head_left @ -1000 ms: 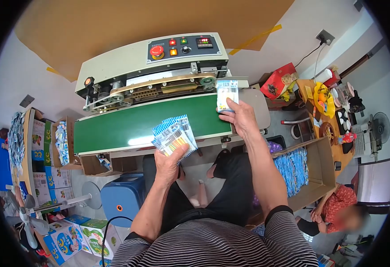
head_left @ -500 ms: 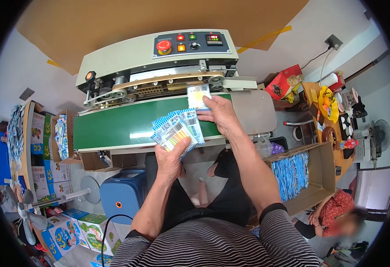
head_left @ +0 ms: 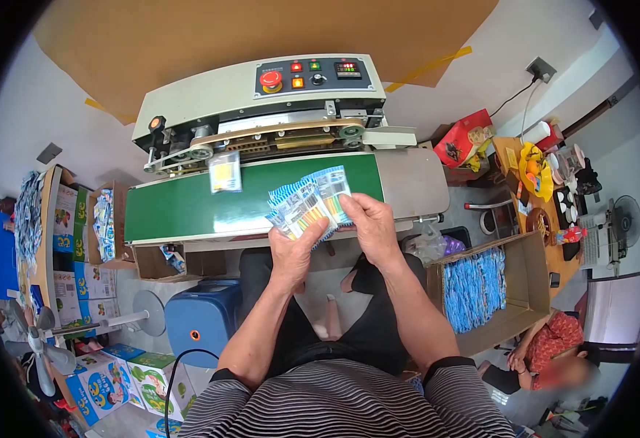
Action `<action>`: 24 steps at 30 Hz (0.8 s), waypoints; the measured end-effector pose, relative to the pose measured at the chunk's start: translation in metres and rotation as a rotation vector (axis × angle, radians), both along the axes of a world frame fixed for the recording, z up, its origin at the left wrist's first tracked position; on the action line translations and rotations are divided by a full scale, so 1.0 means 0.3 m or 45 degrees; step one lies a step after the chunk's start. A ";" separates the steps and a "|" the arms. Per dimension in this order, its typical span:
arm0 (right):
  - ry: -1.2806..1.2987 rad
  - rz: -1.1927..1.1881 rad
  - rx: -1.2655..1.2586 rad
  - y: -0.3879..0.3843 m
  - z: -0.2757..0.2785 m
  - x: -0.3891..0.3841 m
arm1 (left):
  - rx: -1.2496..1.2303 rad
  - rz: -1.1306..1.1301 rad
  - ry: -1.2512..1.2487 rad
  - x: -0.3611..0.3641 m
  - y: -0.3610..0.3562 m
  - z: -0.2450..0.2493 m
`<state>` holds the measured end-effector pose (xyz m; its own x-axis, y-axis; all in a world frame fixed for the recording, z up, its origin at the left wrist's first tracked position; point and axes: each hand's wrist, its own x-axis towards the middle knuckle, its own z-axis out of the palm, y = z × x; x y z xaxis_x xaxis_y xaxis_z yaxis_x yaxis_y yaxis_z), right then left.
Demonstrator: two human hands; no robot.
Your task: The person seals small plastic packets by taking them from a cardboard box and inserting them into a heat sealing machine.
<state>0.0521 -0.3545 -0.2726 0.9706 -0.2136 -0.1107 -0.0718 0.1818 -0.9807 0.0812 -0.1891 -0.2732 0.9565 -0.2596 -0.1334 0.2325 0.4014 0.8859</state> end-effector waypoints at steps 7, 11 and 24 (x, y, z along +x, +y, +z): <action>0.006 -0.409 0.328 -0.138 -0.001 0.040 | -0.040 -0.065 0.124 0.040 -0.009 0.027; 0.063 -0.485 0.257 -0.244 -0.032 0.097 | -0.110 -0.129 0.149 0.069 -0.009 0.040; 0.260 -0.216 0.196 -0.189 -0.042 0.254 | -0.277 -0.190 0.308 0.098 0.014 0.050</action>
